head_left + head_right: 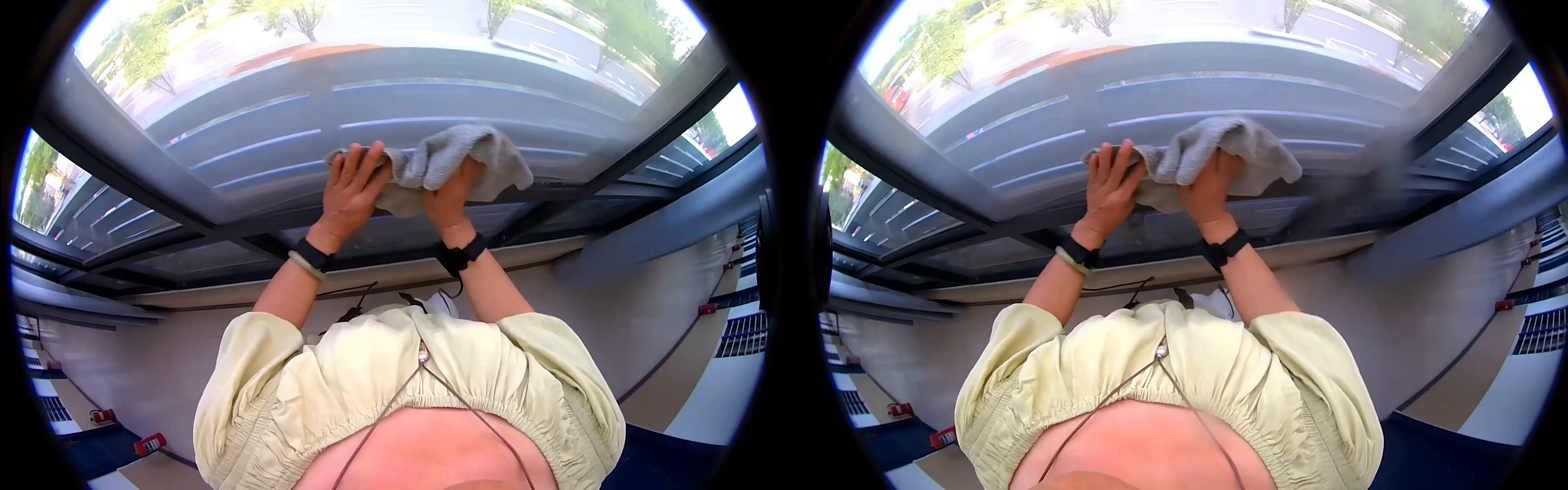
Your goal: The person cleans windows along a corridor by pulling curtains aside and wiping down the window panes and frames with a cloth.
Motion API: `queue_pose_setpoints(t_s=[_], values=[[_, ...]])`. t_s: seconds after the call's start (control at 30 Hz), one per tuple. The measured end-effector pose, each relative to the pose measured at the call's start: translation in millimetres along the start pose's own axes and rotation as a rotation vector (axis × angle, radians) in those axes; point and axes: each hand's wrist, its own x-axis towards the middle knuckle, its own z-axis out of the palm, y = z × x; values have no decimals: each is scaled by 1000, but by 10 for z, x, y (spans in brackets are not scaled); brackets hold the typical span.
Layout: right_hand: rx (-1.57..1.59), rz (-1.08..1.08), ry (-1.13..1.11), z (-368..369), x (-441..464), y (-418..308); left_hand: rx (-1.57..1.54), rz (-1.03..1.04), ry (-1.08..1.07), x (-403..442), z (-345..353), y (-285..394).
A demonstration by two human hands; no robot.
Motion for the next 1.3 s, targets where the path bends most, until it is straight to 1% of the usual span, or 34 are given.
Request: queue_pose_setpoints(t_s=[0.07,0.13,0.2,0.3,0.4,0.5,0.7,0.8,0.9,0.93,1.03,1.07,1.17,1.2,1.27,1.3], values=[[82,-81,-114,242,-116,-406,48,-109,27,-389,-260,-284],[237,-171,-258,443,-270,-795,124,-182,45,-772,-541,-520],[330,-336,-282,625,-436,-1073,177,-270,59,-1018,-749,-622],[372,-317,-327,752,-626,-1200,133,-305,53,-1211,-829,-547],[420,-174,-387,645,-659,-987,123,-344,-46,-1240,-666,-336],[164,-300,-369,326,-627,-568,37,-308,-92,-1068,-454,-48],[-70,-239,-290,-418,-621,370,-107,-170,-130,-518,107,561],[-112,-97,-243,-878,-564,765,-175,-90,-111,-162,391,934],[-285,-12,-156,-1301,-547,1176,-220,-2,-112,208,638,1375],[-333,36,-129,-1432,-560,1301,-258,5,-95,336,711,1542],[-349,221,-70,-1810,-591,1793,-343,40,-62,744,837,2066],[-256,287,-5,-1948,-576,1886,-358,35,-12,879,840,2253],[-117,432,118,-2374,-641,2158,-552,-3,-25,1136,922,2769],[90,617,201,-2447,-712,2280,-634,9,-75,1217,960,2908],[150,928,146,-2777,-854,2415,-798,34,-188,1354,1028,3168],[185,1085,120,-2941,-892,2433,-943,-65,-325,1360,1111,3285]])
